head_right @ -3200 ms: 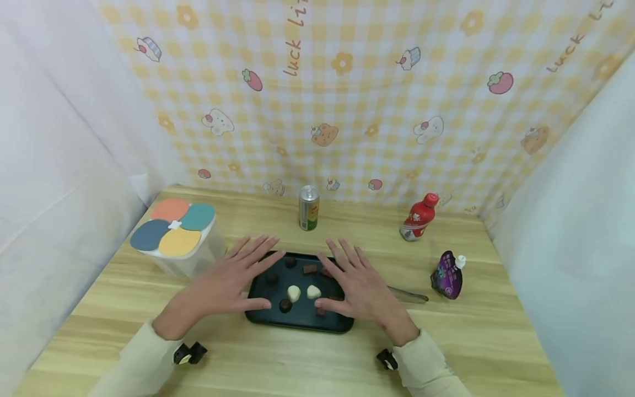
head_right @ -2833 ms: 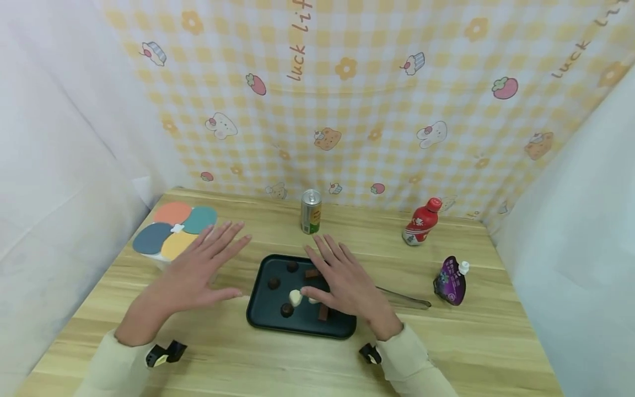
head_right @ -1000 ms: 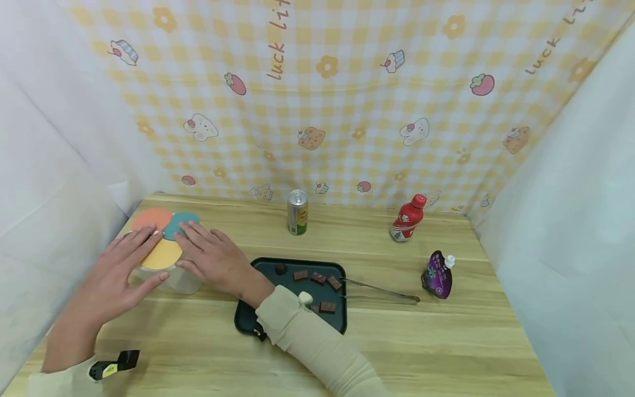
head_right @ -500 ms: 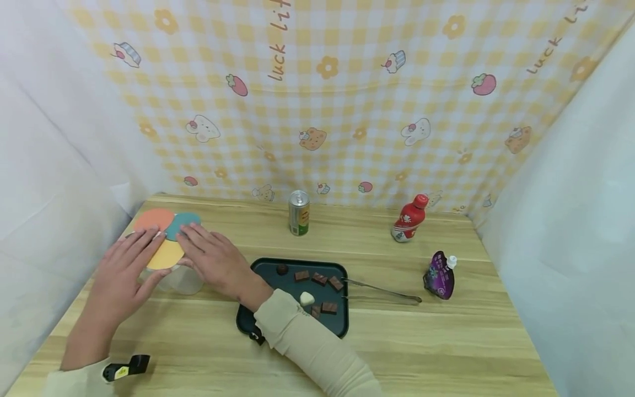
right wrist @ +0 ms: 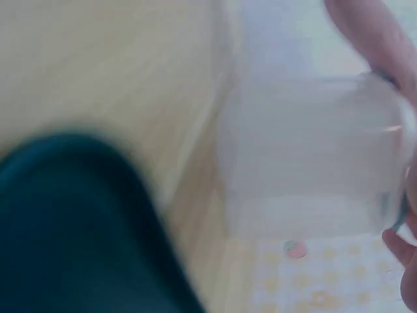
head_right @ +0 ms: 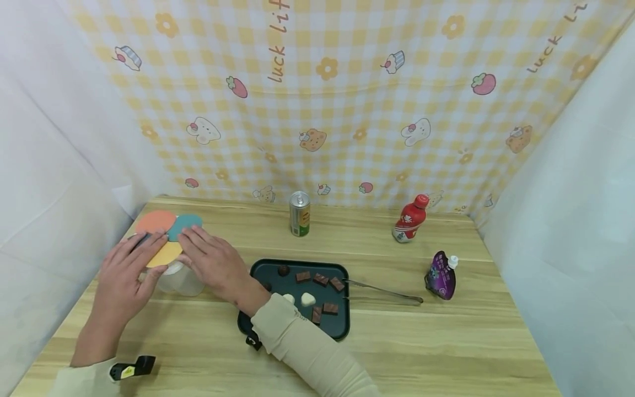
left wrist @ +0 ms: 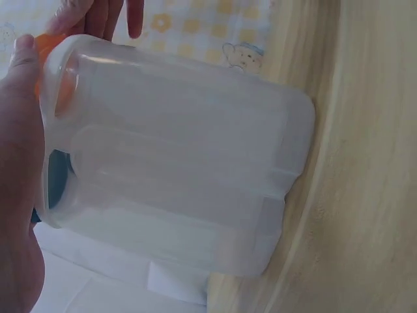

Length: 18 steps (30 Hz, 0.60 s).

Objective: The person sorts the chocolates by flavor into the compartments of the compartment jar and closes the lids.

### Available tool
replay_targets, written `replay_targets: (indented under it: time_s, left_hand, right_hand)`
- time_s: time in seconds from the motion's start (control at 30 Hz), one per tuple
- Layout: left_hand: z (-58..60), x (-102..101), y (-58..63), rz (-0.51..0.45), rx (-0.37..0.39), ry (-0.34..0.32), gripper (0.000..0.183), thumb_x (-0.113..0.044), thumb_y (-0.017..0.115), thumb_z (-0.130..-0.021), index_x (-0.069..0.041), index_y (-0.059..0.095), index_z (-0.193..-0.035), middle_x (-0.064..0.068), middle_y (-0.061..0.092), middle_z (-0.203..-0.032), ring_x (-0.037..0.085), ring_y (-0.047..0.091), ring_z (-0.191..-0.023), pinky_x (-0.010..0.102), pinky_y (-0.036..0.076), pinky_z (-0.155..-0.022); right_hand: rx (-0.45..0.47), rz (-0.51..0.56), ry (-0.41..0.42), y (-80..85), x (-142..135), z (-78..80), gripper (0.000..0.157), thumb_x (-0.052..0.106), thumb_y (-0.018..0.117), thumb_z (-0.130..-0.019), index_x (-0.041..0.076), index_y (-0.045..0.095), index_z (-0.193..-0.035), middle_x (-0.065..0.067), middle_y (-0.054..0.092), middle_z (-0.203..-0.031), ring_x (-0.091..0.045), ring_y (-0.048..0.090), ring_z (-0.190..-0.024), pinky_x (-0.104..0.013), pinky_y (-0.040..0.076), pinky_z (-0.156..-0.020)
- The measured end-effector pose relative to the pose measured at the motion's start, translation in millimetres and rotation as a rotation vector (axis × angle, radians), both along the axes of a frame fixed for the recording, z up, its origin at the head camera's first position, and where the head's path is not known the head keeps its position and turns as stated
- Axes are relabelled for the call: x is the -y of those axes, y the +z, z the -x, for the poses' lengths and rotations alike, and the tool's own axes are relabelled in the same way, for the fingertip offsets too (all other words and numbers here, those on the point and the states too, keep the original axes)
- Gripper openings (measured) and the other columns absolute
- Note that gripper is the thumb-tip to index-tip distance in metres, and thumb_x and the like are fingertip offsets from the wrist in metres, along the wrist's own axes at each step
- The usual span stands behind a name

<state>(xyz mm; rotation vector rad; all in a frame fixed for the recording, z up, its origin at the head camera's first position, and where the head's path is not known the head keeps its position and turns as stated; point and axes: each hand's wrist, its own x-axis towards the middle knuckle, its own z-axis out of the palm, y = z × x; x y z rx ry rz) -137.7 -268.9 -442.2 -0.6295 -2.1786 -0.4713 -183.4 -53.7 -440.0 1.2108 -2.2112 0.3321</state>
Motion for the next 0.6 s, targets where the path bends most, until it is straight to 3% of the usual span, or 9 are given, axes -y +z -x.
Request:
replay_targets:
  time_s: [0.37,0.6]
  left_hand:
    - [2.5,-4,-1.7,-0.064,-0.006,0.018,0.067,-0.061,0.045,-0.103,-0.005,0.07,-0.132,0.014,0.069,-0.131,0.047,0.056,-0.124,0.054,0.033,-0.114]
    - [0.1,-4,7.7,-0.023,0.083,0.028,0.07,-0.06,0.041,-0.105,-0.002,0.069,-0.132,0.017,0.067,-0.132,0.046,0.054,-0.124,0.054,0.035,-0.111]
  right_hand:
    - [0.185,0.098,0.068,7.9,-2,-1.0,0.051,0.026,0.058,-0.107,0.002,0.05,-0.151,-0.01,0.054,-0.15,-0.021,0.043,-0.143,-0.023,0.023,-0.118]
    - [0.296,0.098,0.054,13.0,-4,-1.1,0.051,0.029,0.052,-0.109,0.004,0.047,-0.153,-0.008,0.051,-0.153,-0.02,0.041,-0.144,-0.022,0.026,-0.116]
